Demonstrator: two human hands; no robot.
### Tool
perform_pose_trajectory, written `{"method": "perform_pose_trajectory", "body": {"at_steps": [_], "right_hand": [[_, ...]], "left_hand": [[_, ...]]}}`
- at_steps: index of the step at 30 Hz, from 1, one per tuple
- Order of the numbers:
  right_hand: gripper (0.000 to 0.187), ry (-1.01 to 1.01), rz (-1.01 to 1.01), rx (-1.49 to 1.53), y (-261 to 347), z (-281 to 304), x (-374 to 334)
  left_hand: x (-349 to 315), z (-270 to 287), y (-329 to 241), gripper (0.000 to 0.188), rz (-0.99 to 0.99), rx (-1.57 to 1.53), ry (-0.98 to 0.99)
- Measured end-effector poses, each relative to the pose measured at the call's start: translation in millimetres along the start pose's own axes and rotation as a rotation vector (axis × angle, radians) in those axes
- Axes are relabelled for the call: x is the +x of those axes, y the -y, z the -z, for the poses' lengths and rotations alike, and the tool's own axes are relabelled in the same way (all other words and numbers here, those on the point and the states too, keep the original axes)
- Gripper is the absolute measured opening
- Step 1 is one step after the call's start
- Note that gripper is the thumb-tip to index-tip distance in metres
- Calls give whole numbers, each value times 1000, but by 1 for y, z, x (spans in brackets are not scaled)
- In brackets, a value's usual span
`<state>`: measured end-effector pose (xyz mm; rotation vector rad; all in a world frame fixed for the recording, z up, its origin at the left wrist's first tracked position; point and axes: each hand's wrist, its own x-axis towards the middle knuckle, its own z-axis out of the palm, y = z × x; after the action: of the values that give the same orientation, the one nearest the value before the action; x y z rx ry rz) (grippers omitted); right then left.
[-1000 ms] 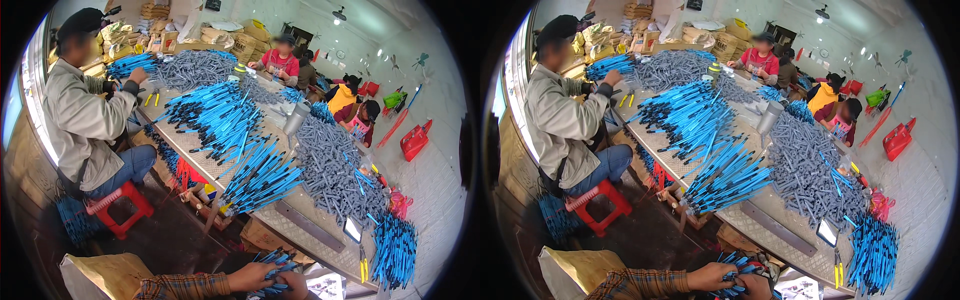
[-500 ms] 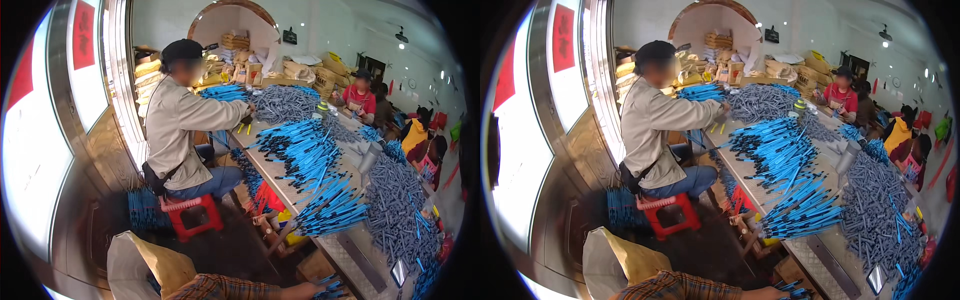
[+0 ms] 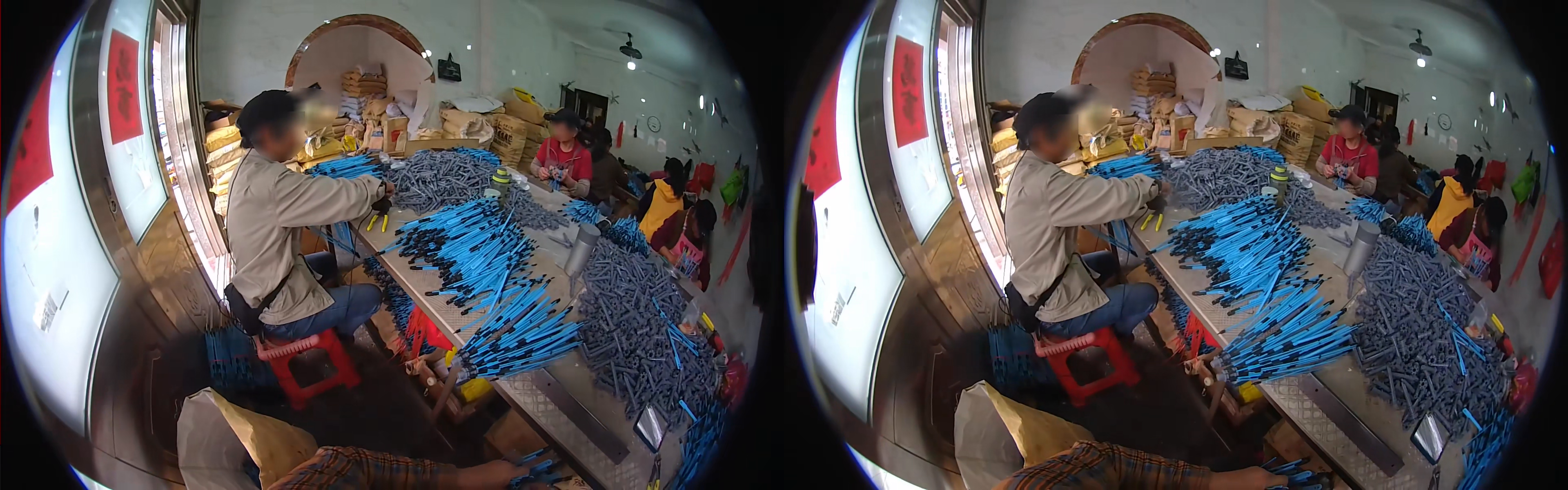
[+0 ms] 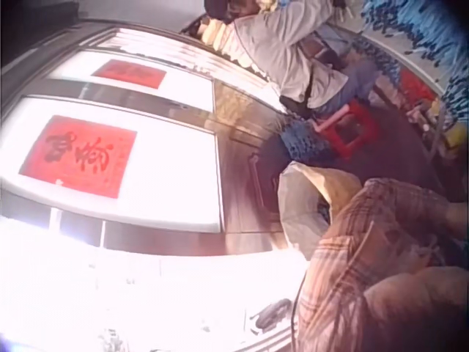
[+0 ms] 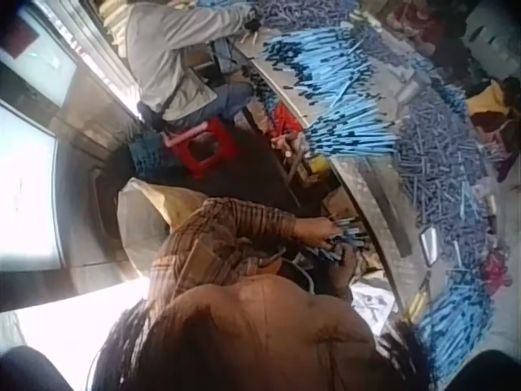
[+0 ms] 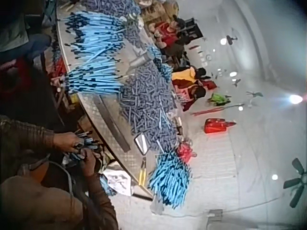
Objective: The person bundles blue plastic rods together using zip ties and pliers.
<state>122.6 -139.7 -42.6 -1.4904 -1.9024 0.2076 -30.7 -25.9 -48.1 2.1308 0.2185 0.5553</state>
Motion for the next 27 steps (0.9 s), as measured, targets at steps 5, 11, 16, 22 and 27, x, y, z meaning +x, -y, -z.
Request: {"method": "perform_pose_trajectory", "body": {"at_steps": [5, 11, 16, 22, 27], "right_hand": [[18, -45, -382, 193, 0, -1, -7], [18, -322, -380, 12, -40, 78, 4], [30, -323, -634, -926, -117, 186, -58], [24, -279, -761, -1173, -162, 183, -110], [24, -435, -712, -805, -154, 185, -116]], "left_hand": [[18, -6, 13, 26, -23, -78, 83], [13, 26, 4, 13, 243, -159, 56], [9, 22, -1, 12, 214, -258, 24], [-4, 17, -6, 10, 225, -414, 22], [1, 28, -4, 9, 266, -420, 82]]}}
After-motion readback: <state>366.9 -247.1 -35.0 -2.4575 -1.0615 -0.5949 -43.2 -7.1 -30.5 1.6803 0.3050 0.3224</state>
